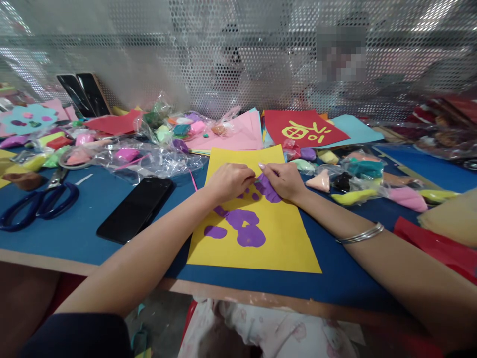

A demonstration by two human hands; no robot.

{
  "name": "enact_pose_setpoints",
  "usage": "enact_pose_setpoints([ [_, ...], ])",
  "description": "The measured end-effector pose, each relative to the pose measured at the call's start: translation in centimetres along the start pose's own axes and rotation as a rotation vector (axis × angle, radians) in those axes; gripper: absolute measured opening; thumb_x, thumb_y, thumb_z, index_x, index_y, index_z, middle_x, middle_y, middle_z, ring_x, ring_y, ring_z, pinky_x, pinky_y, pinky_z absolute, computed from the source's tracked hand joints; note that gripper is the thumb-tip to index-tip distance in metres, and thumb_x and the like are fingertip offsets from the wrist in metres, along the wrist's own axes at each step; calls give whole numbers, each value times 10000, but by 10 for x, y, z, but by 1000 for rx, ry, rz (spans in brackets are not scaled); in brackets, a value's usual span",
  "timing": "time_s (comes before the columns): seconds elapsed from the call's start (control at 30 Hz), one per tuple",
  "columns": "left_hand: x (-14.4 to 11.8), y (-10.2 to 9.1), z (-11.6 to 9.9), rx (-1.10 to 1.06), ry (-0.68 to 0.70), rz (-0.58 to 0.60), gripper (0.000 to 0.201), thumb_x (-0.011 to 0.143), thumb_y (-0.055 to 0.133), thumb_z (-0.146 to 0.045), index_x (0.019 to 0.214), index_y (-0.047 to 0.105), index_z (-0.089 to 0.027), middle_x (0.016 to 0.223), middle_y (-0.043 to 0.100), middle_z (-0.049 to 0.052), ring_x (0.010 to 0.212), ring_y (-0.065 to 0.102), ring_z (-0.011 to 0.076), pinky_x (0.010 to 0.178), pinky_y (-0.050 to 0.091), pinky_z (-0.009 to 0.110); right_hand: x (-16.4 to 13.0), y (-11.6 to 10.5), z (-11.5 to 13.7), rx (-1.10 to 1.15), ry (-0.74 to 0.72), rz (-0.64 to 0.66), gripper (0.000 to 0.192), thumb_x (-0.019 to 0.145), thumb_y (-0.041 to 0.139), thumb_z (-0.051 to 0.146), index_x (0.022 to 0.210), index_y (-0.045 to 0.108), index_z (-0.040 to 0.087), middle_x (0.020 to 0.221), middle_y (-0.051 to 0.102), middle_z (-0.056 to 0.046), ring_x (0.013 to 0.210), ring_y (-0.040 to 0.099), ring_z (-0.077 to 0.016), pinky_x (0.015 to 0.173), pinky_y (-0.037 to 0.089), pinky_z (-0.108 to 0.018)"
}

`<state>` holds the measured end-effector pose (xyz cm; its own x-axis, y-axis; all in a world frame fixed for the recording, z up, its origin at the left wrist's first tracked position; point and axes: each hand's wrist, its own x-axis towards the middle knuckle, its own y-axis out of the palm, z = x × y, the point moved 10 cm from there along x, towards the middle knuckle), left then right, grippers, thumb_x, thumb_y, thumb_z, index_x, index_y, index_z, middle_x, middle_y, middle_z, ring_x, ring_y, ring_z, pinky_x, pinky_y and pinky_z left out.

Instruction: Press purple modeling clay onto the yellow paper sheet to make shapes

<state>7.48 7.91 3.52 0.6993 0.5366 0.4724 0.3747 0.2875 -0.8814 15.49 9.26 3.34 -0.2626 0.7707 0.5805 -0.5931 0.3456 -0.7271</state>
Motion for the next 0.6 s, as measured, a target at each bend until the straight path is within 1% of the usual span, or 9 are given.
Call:
enact_pose_setpoints([
  [0.13,0,-1,0,47,-6,-34,313,856,362,-218,919,656,-132,717,624,70,646,577,134,572,426,241,0,0,0,1,-5,1,444,844,325,439,484,283,183,435,296,37,432,279,-64,475,204,-235],
  [0.27,1,-3,1,58,2,-76,305,844,370,-154,1034,606,-116,817,640,81,727,592,140,630,454,245,0,0,1,3,-5,4,444,844,325,435,481,278,183,429,295,36,428,298,-65,474,200,-235],
  [0.37,1,-5,5,29,-19,-92,263,823,412,-148,974,626,-129,840,656,73,745,598,138,652,456,244,0,0,2,1,-5,4,443,843,332,428,478,278,181,431,296,37,428,294,-64,476,199,-234],
  [0.5,1,-4,3,15,-16,-63,183,797,489,-218,815,657,-146,745,665,43,668,601,127,587,432,223,0,1,1,-2,-5,2,446,843,338,430,478,287,179,433,301,36,431,288,-63,476,197,-233],
  [0.6,2,-3,1,19,-13,-38,250,830,448,-267,763,658,-149,683,661,37,614,597,125,546,408,221,0,1,0,-6,-8,4,447,841,344,432,476,297,179,432,311,34,432,301,-66,476,197,-233],
])
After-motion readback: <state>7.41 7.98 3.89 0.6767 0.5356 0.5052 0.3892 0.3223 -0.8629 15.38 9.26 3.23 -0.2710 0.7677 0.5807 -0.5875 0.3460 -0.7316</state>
